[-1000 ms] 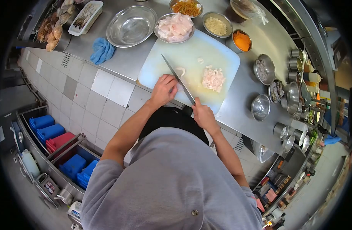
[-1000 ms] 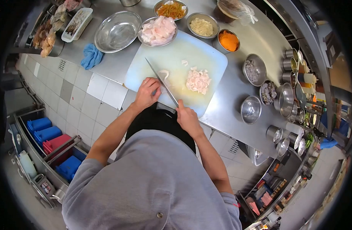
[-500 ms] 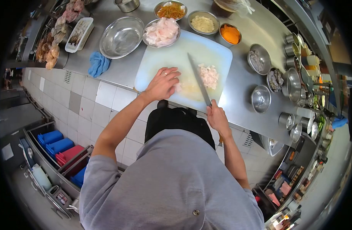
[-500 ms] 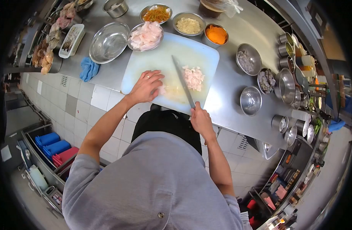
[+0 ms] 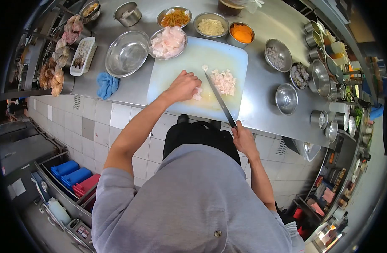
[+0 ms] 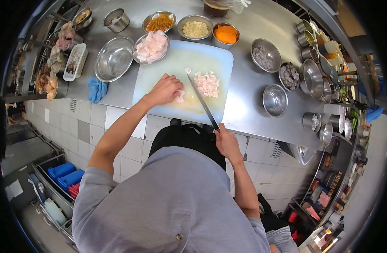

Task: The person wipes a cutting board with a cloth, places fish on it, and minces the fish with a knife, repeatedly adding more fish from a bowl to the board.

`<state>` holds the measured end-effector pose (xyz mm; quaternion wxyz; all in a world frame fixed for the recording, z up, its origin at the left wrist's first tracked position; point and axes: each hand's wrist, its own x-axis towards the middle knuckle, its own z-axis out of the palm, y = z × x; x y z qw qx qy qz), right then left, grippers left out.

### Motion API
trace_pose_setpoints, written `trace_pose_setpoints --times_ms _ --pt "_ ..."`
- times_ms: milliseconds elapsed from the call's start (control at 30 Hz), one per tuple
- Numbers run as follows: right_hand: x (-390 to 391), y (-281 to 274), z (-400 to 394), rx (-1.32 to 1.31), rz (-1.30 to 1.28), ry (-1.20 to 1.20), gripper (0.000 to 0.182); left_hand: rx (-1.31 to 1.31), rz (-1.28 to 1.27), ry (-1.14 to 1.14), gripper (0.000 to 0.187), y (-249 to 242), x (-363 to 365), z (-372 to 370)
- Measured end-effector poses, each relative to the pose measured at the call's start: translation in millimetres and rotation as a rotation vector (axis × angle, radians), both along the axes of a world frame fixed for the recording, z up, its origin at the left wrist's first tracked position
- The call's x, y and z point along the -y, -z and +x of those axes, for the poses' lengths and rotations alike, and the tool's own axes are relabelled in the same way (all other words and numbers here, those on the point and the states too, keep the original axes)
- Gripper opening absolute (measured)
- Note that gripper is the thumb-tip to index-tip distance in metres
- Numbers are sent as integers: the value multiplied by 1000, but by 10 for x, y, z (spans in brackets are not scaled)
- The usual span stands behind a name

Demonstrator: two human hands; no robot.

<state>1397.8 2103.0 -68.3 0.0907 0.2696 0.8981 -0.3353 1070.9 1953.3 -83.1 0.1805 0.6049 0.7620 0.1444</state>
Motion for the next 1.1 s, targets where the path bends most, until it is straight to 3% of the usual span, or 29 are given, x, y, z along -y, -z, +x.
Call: trace_pose_setpoints --times_ms 133,233,333,433,533,633,733,933,1100 --pt "49 -24 55 3 14 35 19 116 133 69 18 3 76 15" --pt "116 -65 83 -54 -19 48 20 52 269 120 22 -78 214 19" --pt "177 -120 91 -72 -45 53 22 -27 138 98 29 22 208 47" --pt "217 -108 111 -46 -4 43 26 -27 89 -191 34 225 43 162" --pt "235 -135 84 -119 -7 61 25 136 104 -441 37 286 -101 287" --pt "231 -250 88 -64 8 80 22 -78 479 -302 36 159 153 278" --pt "257 -222 144 -76 24 73 21 -60 286 -239 37 125 466 221" --pt "270 -256 151 -34 34 42 19 81 142 -349 37 222 592 168" --pt "224 -220 188 -25 44 65 16 -31 317 -337 28 154 674 302"
